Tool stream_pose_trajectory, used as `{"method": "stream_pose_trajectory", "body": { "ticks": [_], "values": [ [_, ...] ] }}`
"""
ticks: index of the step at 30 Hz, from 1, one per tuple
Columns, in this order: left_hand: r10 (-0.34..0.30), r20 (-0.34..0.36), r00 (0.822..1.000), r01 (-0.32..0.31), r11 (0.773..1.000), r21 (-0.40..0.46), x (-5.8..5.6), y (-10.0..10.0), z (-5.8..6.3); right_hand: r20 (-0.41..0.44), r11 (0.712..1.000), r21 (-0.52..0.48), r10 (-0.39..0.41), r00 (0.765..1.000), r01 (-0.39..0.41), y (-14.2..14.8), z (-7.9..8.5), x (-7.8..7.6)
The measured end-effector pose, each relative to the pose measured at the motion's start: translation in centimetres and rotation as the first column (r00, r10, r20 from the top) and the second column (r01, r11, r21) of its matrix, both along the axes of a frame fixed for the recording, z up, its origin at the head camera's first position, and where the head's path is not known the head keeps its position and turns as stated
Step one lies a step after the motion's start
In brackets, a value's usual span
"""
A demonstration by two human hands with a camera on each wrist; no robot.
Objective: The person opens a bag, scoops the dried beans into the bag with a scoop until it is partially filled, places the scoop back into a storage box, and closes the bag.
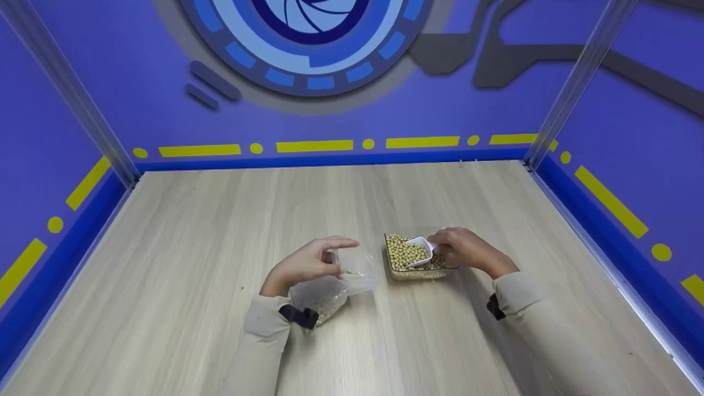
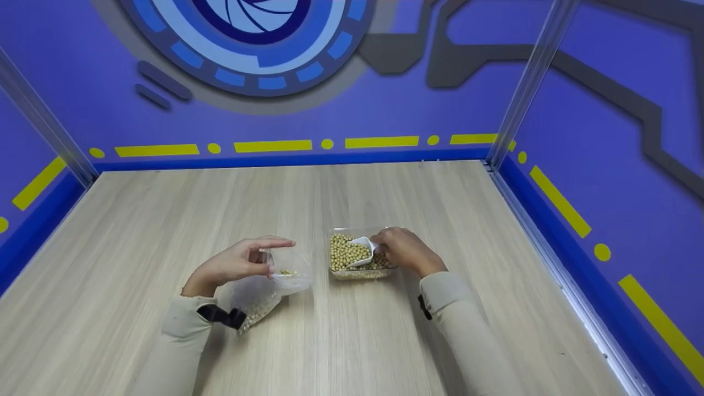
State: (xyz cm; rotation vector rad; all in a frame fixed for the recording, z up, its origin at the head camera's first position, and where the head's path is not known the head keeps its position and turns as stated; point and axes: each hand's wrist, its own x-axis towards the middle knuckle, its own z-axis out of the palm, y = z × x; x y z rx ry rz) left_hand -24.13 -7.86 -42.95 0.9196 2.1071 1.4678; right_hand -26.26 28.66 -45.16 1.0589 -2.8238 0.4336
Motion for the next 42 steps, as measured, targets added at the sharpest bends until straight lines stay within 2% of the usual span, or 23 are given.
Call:
{"method": "stream_pose_trajectory", "body": {
  "ticks": [11, 15, 21, 42],
  "values": [
    [-0.007, -0.007, 1.0, 0.007, 1.0, -0.005, 0.0, 0.0, 0.1, 0.095, 0.999, -0.041, -0.025, 0.995, 0.029, 0.5, 0.1, -0.4],
    [-0.013, 0.003, 1.0, 0.013, 1.0, 0.003, 0.1, 0.0, 0.1, 0.118, 0.997, -0.081, -0.006, 0.993, 0.015, 0.9, 0.2, -0.5],
    [-0.014, -0.002, 1.0, 0.014, 1.0, -0.004, 0.0, 0.0, 0.1, 0.136, 0.99, -0.138, 0.0, 0.991, 0.019, 1.2, -0.1, -0.7],
    [-0.013, 0.006, 1.0, 0.013, 1.0, 0.004, 0.0, 0.0, 0.0, 0.197, 0.976, -0.217, 0.034, 0.98, 0.01, 2.2, -0.7, -0.8]
  ]
}}
